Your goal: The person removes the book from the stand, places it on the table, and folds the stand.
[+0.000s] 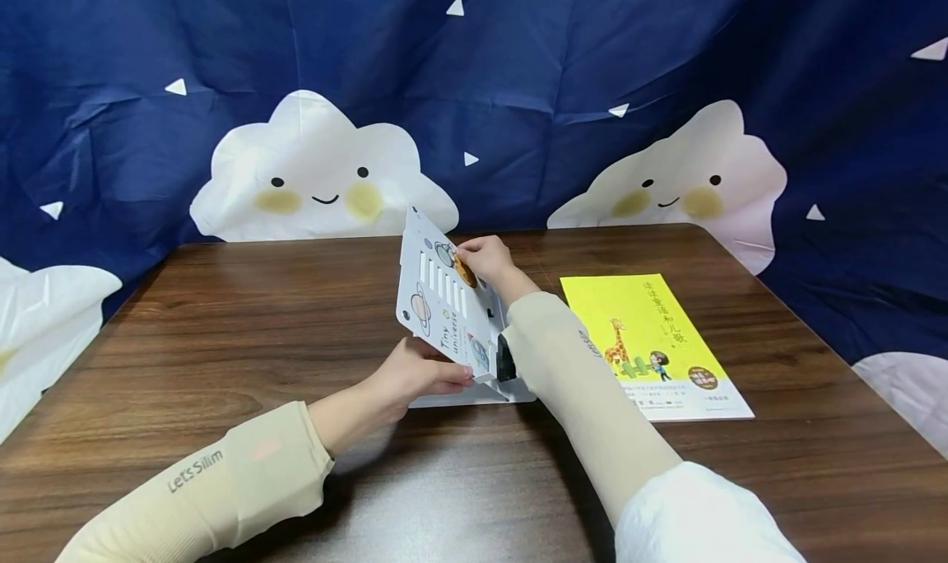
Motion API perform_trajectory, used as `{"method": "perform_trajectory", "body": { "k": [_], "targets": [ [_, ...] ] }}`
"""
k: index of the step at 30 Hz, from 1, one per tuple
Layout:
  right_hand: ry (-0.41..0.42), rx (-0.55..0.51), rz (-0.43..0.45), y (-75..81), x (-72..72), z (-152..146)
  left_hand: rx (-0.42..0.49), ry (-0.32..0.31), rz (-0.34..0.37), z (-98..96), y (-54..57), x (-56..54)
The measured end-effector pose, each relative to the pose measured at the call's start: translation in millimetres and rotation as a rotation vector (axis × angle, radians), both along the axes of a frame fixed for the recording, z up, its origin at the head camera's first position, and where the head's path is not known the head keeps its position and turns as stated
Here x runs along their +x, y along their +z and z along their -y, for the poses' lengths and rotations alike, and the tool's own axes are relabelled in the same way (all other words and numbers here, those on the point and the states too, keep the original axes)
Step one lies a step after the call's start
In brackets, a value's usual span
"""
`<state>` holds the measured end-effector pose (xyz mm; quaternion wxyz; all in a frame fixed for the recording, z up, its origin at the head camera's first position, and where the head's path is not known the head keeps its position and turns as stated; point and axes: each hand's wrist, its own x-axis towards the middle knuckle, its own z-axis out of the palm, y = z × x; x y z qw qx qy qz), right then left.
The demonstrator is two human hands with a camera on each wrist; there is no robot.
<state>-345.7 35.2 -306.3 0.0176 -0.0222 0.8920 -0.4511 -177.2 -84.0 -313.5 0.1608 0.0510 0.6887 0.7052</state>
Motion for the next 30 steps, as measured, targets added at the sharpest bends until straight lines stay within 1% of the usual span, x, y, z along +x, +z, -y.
{"method": "perform_trajectory", "body": {
  "k": [5, 10, 12, 17, 19, 23, 28, 30],
  "targets": [
    [0.001, -0.016, 0.017, 0.7, 0.7, -2, -0.002, -0.004, -0.006, -1.3, 0.6, 0.2],
    [0.001, -0.036, 0.014, 0.4, 1.3, -4, -0.007, -0.024, -0.030, -1.3, 0.1, 0.4],
    [0.009, -0.054, 0.012, 0.4, 1.7, -5, -0.005, -0.042, -0.028, -0.2, -0.3, 0.2],
    [0.045, -0.112, 0.017, 2.4, 4.4, -11, -0.002, -0.123, -0.005, 7.3, -0.8, -0.4],
    [0.059, -0.134, 0.023, 3.7, 5.5, -14, -0.007, -0.141, 0.000, 11.4, -0.7, -0.5],
    [0.091, -0.179, 0.026, 5.2, 5.7, -24, -0.028, -0.142, -0.007, 18.3, -0.5, -1.1],
    [0.135, -0.243, 0.018, 7.9, 6.5, -39, -0.061, -0.141, -0.048, 24.7, 0.1, -3.9],
    [0.153, -0.237, 0.008, 10.4, 8.8, -43, -0.082, -0.129, -0.072, 27.1, 0.8, -5.7]
  ]
}}
